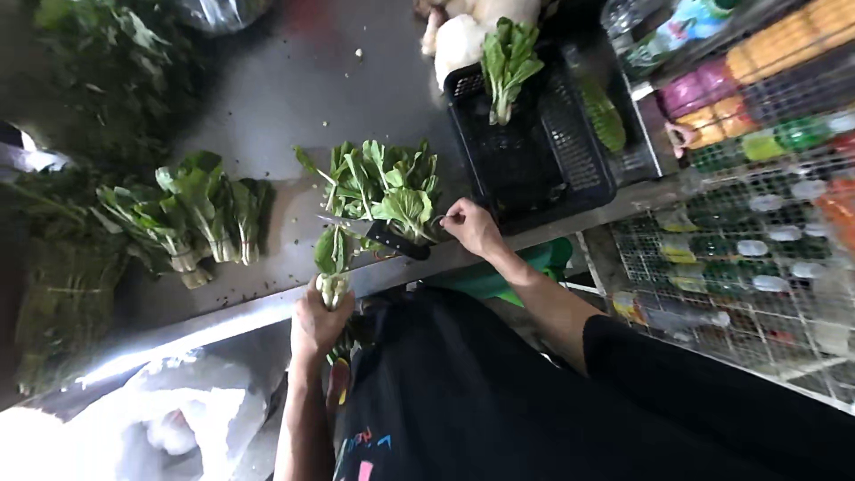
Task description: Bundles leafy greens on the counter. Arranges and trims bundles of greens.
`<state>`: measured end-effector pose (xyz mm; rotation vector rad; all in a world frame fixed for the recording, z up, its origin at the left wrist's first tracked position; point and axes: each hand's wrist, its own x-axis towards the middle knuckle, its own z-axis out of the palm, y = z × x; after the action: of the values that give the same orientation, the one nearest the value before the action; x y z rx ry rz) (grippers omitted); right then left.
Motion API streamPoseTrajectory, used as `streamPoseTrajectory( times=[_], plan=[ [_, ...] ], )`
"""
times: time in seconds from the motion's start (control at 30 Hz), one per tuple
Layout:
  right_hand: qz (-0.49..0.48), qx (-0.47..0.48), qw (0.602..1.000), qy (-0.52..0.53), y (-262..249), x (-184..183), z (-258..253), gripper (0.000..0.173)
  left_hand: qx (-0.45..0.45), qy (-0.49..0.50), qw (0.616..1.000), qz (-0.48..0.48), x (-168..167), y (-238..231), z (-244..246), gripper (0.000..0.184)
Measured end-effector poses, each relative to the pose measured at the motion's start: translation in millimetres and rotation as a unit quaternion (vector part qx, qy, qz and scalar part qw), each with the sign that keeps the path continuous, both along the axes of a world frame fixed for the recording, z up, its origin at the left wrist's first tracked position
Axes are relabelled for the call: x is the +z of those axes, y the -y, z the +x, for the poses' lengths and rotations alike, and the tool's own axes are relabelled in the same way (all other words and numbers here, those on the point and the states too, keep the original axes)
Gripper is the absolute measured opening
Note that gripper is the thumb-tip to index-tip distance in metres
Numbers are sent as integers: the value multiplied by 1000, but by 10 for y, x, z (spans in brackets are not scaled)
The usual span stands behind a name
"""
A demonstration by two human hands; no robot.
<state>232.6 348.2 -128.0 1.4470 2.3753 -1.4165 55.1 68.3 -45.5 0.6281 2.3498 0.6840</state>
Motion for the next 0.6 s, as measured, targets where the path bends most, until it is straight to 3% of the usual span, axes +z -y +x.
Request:
streamPoseTrajectory(
  times=[0.13, 0.27, 0.37, 0.47, 0.53, 0.6],
  plan=[
    [-86, -22, 978, -187, -35, 169, -81, 32, 28, 26, 999, -12, -70, 19, 142, 41],
    [-163, 126, 907, -367, -142, 374, -292, 28, 40, 43, 998, -7, -57, -53, 231, 37],
    [-133, 244, 876, -395, -117, 415, -492, 32, 42, 34, 998, 19, -50, -45, 300, 36],
    [-66, 266, 870, -410, 13, 459, -635, 24, 45, 25, 998, 27, -22, -35, 333, 35],
    [-124, 246, 844, -460, 135, 447, -707, 17, 54, 19, 998, 25, -29, 19, 354, 34],
    [-251, 244, 789, -506, 273, 435, -771, 15, 63, 16, 998, 18, -34, 106, 376, 34]
  ],
)
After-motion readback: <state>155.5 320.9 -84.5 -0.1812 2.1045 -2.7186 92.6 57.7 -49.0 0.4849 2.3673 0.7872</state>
